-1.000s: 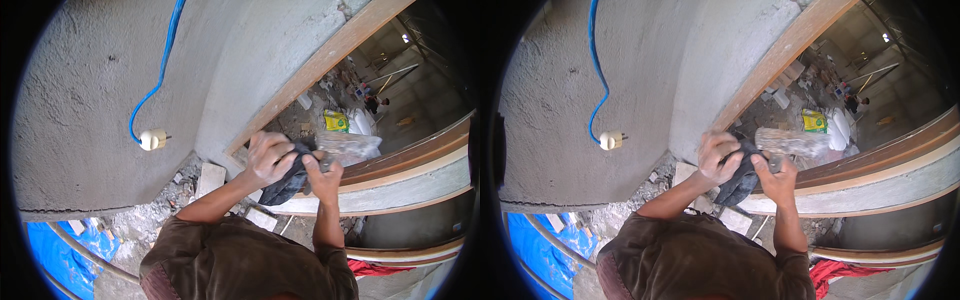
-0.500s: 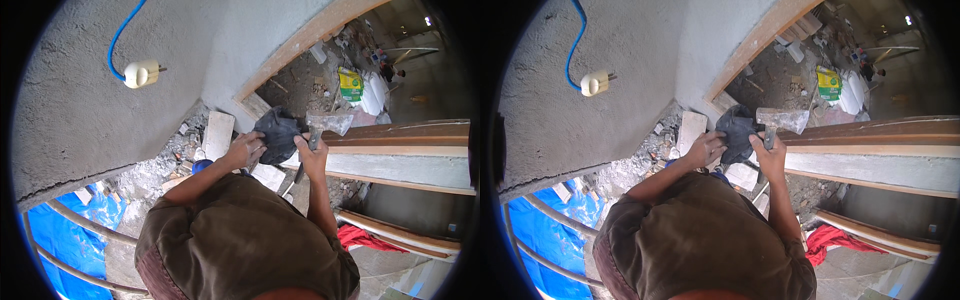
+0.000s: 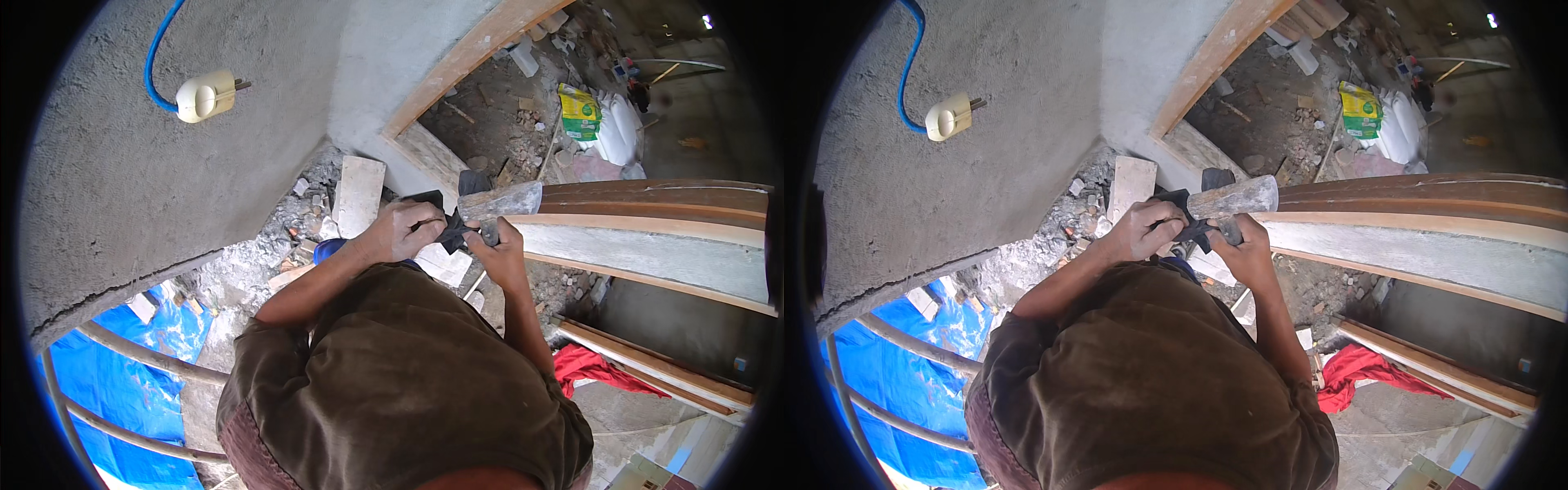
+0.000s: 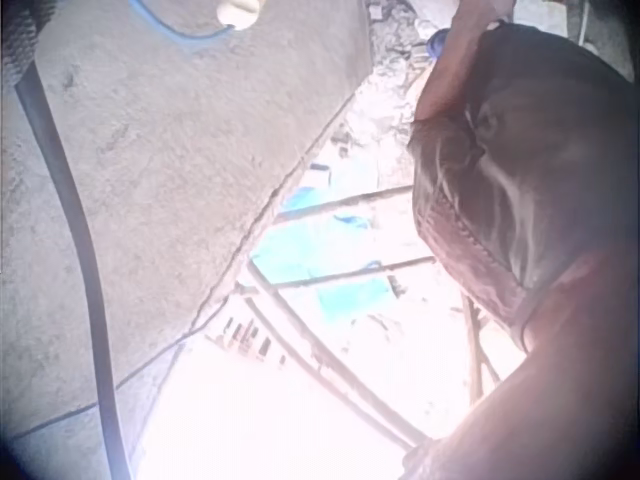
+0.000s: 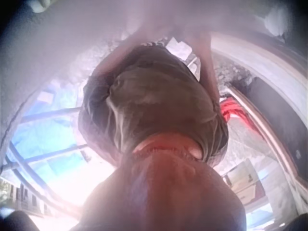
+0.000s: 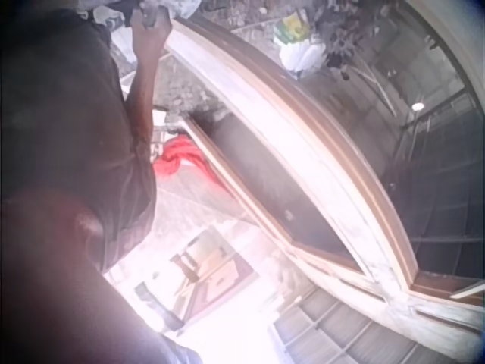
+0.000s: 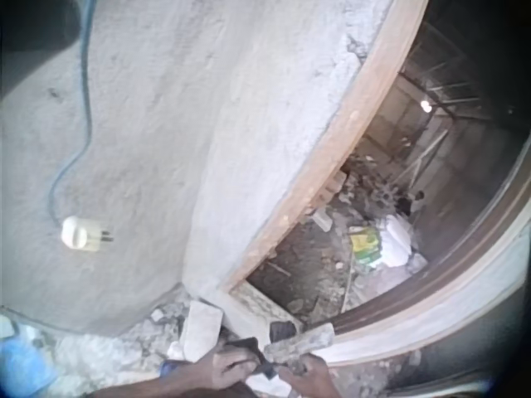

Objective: The person smooths a freshly plastered concrete wall and door frame using a trowel and a cloth. They repeatedly scrape and wipe the surface to remove excess material and refine the finish.

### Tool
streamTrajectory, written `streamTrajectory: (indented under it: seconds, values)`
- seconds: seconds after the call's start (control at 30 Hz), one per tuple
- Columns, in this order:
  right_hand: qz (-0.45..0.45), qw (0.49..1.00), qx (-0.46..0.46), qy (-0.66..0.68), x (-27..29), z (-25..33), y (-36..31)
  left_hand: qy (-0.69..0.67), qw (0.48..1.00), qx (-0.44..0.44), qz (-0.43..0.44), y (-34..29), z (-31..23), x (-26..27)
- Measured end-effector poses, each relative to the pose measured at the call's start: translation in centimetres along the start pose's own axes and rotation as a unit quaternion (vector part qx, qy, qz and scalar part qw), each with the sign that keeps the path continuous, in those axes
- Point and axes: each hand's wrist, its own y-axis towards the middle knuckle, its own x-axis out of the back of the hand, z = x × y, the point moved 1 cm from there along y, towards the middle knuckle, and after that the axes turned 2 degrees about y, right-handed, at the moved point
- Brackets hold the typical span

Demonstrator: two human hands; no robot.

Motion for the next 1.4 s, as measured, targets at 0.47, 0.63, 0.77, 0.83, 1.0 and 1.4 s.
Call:
streamTrajectory:
  seconds: [0.47, 0.63, 0.77, 0.83, 1.0, 1.4]
  values:
    - [0.074, 0.996, -0.042, -0.035, -3.6, -4.1, -2.4, 0.210, 0.919, 0.229, 0.245, -1.5, 10.6, -9.4]
    - [0.119, 0.990, -0.043, -0.064, -4.5, -5.9, -2.4, 0.299, 0.898, 0.223, 0.232, -4.1, 17.3, -10.9]
    - [0.135, 0.987, -0.065, -0.062, -5.6, -7.3, -2.4, 0.375, 0.834, 0.200, 0.353, -6.0, 19.5, -10.5]
    - [0.146, 0.985, -0.072, -0.052, -6.4, -8.5, -2.9, 0.389, 0.784, 0.239, 0.420, -7.6, 22.2, -10.8]
    - [0.177, 0.981, -0.069, -0.047, -7.7, -9.4, -2.2, 0.380, 0.854, 0.240, 0.263, -9.7, 27.1, -11.0]
    - [-0.016, 0.994, -0.103, 0.027, -5.2, -9.3, -1.1, 0.305, 0.909, 0.035, -0.282, -4.8, 10.8, -2.7]
